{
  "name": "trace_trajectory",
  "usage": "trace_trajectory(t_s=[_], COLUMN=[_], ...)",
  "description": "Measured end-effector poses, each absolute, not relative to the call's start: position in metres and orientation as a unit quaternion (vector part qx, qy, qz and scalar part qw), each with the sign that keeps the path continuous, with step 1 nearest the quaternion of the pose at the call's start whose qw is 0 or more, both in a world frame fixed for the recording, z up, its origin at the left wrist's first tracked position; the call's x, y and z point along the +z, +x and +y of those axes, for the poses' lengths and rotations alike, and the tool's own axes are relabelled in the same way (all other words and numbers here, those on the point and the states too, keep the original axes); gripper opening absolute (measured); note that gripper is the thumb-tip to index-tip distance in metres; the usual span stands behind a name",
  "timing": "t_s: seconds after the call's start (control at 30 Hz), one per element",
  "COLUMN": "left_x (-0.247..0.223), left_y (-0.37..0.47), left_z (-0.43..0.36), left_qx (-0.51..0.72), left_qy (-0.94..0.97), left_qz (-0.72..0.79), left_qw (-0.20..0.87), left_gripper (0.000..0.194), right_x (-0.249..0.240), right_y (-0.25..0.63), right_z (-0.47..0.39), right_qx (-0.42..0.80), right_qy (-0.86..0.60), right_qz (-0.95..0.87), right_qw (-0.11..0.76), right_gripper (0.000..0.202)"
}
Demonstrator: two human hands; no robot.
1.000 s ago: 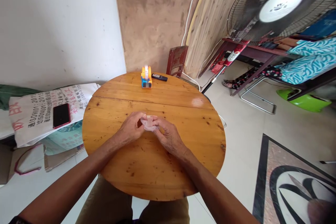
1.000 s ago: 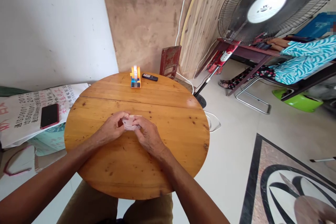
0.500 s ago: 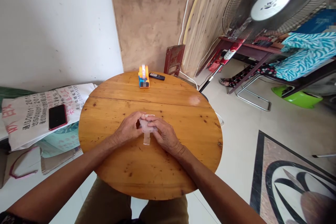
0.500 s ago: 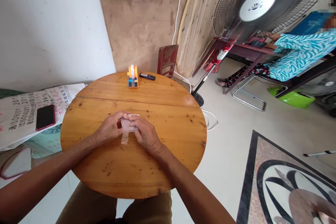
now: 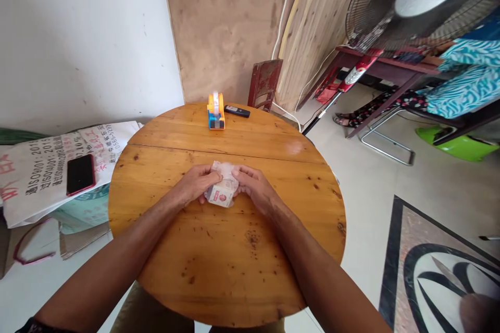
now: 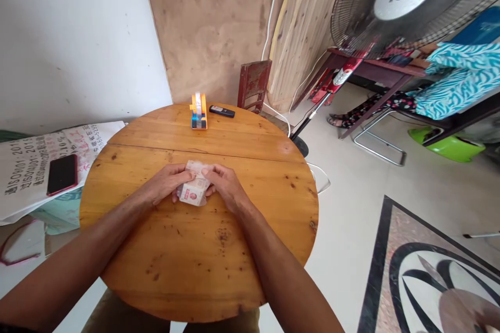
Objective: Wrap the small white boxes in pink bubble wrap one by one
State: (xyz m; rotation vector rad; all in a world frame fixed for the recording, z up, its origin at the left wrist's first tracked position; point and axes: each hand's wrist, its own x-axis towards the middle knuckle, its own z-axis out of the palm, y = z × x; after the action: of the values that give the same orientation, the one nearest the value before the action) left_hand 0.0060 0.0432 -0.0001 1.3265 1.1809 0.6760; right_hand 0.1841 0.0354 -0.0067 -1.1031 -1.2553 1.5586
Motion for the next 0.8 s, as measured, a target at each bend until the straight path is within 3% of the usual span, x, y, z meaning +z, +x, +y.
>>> trace_trajectory(t_s=[0.23,0.47,0.6,0.8], left_x=[-0.001,-0.003,-0.004,-0.004], left_y=[0.003,-0.001,0.000,-0.006], left_z=[0.044,0.046,0.045,0.045], left_qx=[0.321,0.344,0.346,0.316], left_qy=[0.525,0.490,0.498,0.564], left_qz=[0.502,0.492,0.484,0.463], left_qw=[0.607,0.632,0.631,0.607], left_gripper=[0.024,0.027,0.028,0.031], right_x=[0.006,0.005,0.002,0.001], right_y=[0.191,0.185,0.185,0.185], right_z=[0.031,0.020,0.020,0.023], right_qx=[0.630,0.495,0.487,0.474], right_qy=[-0.393,-0.399,-0.425,-0.437], right_qz=[-0.529,-0.650,-0.671,-0.680], right_qw=[0.411,0.416,0.362,0.349], right_gripper=[0.064,0.063,0.053,0.044])
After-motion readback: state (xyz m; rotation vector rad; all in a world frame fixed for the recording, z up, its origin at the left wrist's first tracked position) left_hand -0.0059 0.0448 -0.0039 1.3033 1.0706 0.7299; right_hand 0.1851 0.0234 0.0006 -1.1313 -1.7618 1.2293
